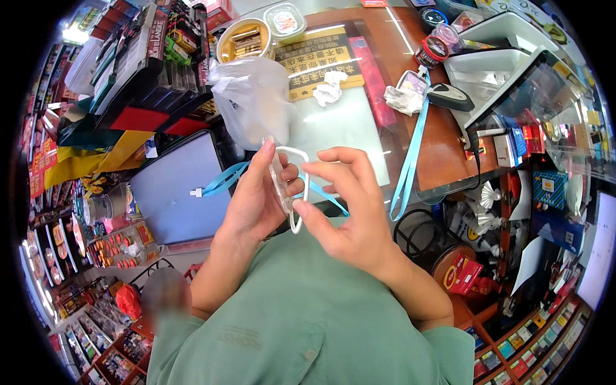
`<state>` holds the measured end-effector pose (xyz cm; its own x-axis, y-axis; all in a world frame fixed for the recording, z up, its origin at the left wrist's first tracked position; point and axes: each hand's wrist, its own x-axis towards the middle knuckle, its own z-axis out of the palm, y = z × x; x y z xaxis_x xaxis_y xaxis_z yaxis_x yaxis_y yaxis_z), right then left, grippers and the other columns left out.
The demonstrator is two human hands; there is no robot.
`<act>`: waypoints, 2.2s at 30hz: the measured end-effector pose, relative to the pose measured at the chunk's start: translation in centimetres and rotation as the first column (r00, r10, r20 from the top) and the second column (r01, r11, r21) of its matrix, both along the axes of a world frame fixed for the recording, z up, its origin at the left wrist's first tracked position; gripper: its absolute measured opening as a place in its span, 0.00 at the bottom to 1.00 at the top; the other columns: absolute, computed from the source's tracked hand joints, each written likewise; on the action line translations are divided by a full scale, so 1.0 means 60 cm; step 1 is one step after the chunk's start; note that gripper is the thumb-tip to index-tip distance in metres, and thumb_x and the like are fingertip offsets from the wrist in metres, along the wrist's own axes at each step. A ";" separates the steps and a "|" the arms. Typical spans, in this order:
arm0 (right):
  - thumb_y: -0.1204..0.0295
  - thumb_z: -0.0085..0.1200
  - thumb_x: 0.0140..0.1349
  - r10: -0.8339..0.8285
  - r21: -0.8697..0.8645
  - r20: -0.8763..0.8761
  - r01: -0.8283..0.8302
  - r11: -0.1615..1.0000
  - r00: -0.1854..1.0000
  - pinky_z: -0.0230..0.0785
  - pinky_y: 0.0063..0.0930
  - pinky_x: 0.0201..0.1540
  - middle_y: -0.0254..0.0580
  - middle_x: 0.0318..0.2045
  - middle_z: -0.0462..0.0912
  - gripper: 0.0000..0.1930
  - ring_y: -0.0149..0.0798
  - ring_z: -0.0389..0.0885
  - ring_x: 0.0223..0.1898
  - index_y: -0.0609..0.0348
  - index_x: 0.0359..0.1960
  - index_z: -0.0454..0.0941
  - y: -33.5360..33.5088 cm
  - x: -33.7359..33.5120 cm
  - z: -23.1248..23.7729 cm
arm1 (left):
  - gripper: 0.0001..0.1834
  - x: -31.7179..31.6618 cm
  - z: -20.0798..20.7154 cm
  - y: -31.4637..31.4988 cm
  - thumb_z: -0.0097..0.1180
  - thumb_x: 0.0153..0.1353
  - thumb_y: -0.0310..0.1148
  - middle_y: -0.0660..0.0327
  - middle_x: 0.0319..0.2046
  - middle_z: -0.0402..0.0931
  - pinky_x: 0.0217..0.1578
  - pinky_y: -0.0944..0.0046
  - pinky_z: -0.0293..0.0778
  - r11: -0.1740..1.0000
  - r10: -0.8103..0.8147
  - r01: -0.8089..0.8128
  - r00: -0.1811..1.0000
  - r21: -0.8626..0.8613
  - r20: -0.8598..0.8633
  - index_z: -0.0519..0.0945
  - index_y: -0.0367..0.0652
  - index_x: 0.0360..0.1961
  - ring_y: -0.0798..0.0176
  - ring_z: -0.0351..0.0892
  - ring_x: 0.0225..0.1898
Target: The person attaches a light blue lanyard to a small, clear plastic case containing a cartoon character. They thread the lanyard through the case's loop and secure it with a white plastic clip, then wipe the case with a tissue.
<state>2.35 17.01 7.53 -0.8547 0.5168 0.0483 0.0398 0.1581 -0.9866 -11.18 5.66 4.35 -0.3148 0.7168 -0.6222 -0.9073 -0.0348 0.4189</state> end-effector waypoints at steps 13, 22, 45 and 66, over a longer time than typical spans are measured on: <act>0.84 0.64 0.48 0.093 0.184 -0.101 -0.073 0.980 0.991 0.75 0.28 0.39 0.46 0.39 0.82 0.15 0.41 0.83 0.39 0.63 0.40 0.84 -0.007 -0.020 0.009 | 0.29 0.000 0.030 0.012 0.53 0.65 0.64 0.65 0.24 0.72 0.28 0.63 0.73 0.996 0.084 -0.079 0.988 -0.049 0.127 0.74 0.45 0.36 0.67 0.74 0.26; 0.83 0.65 0.48 0.115 0.400 -0.129 -0.054 0.915 0.985 0.75 0.30 0.37 0.42 0.39 0.86 0.12 0.42 0.81 0.35 0.63 0.36 0.85 0.001 -0.023 0.014 | 0.32 0.000 0.016 0.007 0.52 0.64 0.66 0.63 0.25 0.75 0.29 0.65 0.76 0.997 0.061 -0.071 0.967 0.034 0.248 0.77 0.42 0.37 0.67 0.75 0.26; 0.82 0.65 0.48 0.103 0.340 -0.147 -0.047 0.939 0.984 0.75 0.29 0.31 0.43 0.35 0.87 0.09 0.40 0.82 0.30 0.63 0.32 0.85 -0.001 -0.021 0.006 | 0.27 0.017 0.025 -0.002 0.58 0.63 0.63 0.63 0.27 0.76 0.36 0.59 0.78 0.995 0.094 -0.088 0.978 -0.041 0.184 0.76 0.46 0.35 0.64 0.79 0.31; 0.71 0.53 0.72 -0.019 -0.581 0.079 0.062 0.812 0.997 0.70 0.18 0.33 0.38 0.33 0.85 0.16 0.23 0.77 0.30 0.67 0.57 0.74 0.035 0.006 -0.028 | 0.18 0.039 0.044 0.001 0.54 0.71 0.29 0.57 0.50 0.78 0.56 0.62 0.73 0.985 0.089 0.002 0.847 0.170 -0.524 0.68 0.35 0.59 0.66 0.77 0.53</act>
